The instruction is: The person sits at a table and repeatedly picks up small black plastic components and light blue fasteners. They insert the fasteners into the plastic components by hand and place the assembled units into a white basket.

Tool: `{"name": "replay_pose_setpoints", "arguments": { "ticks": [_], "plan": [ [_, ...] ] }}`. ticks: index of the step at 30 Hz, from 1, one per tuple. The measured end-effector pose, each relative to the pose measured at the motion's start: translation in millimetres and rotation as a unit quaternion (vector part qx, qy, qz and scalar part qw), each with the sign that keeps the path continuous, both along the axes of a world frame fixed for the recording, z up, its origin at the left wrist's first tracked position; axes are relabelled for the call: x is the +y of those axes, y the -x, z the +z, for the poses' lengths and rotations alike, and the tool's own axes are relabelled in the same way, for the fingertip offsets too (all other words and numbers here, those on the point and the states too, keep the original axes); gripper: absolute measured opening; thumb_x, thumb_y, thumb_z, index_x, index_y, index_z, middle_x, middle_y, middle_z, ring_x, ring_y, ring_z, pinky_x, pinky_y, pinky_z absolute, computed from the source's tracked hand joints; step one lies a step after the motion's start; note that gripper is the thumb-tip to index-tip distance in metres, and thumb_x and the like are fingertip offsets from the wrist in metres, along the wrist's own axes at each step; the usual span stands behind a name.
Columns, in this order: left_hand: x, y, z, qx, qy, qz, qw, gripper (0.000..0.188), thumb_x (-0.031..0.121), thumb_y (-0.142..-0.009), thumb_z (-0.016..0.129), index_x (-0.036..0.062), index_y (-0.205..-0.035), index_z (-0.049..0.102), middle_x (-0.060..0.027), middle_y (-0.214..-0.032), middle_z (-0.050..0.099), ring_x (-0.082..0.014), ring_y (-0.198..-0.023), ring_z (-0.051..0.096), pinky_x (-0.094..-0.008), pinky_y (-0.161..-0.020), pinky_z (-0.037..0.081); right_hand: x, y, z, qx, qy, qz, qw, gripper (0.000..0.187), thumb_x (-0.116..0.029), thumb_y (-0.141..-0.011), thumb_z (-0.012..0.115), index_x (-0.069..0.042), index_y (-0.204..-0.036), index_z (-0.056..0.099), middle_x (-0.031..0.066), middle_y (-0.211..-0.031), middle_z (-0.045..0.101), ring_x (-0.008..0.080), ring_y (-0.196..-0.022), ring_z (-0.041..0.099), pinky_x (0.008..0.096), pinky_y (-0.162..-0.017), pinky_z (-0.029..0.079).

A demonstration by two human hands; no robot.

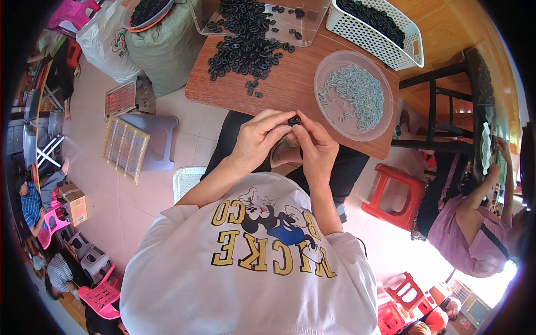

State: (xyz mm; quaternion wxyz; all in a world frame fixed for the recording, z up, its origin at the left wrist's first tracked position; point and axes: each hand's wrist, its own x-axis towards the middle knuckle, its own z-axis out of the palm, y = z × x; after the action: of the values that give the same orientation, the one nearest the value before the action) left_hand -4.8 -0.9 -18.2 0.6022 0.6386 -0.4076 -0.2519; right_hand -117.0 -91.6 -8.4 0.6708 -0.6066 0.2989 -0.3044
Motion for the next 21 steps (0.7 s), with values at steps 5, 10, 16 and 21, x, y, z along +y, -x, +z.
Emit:
{"name": "replay_pose_setpoints", "arguments": {
  "ticks": [5,10,16,21],
  "plan": [
    [-2,3,0,-0.068,0.038,0.024,0.997,0.029,-0.002,-0.084,0.056,-0.0011,-0.113,0.059,-0.0114,-0.101,0.061,-0.0167,-0.085,0.062,-0.0259,-0.071,0.051,4,-3,-3,-0.023,-0.011,-0.026,0.999,0.027,0.000,-0.084,0.062,0.002,-0.111,0.062,0.0069,-0.090,0.064,0.0095,-0.076,0.062,0.0175,-0.066,0.047],
    [-5,5,-1,-0.127,0.055,0.044,0.989,0.027,-0.003,-0.085,0.055,-0.0022,-0.111,0.058,-0.0126,-0.100,0.061,-0.0188,-0.082,0.063,-0.0272,-0.067,0.052,4,-4,-7,-0.008,0.021,-0.044,0.999,0.025,0.000,-0.084,0.061,0.001,-0.109,0.063,0.0065,-0.090,0.065,0.0092,-0.074,0.063,0.0176,-0.065,0.047],
    [-5,6,-13,-0.133,0.065,0.054,0.987,0.027,-0.005,-0.081,0.059,-0.0023,-0.108,0.062,-0.0143,-0.100,0.062,-0.0200,-0.086,0.062,-0.0268,-0.070,0.052,7,-2,-21,-0.013,0.028,-0.054,0.998,0.024,0.001,-0.084,0.061,0.001,-0.108,0.064,0.0064,-0.090,0.065,0.0090,-0.073,0.063,0.0174,-0.064,0.047],
    [-5,4,-19,-0.138,0.078,0.044,0.986,0.026,-0.005,-0.082,0.058,-0.0030,-0.108,0.061,-0.0143,-0.100,0.061,-0.0197,-0.083,0.062,-0.0272,-0.068,0.053,9,-3,-25,-0.022,0.019,-0.066,0.997,0.025,0.001,-0.084,0.062,0.002,-0.108,0.063,0.0057,-0.091,0.064,0.0085,-0.075,0.062,0.0175,-0.064,0.047]
  ]
}}
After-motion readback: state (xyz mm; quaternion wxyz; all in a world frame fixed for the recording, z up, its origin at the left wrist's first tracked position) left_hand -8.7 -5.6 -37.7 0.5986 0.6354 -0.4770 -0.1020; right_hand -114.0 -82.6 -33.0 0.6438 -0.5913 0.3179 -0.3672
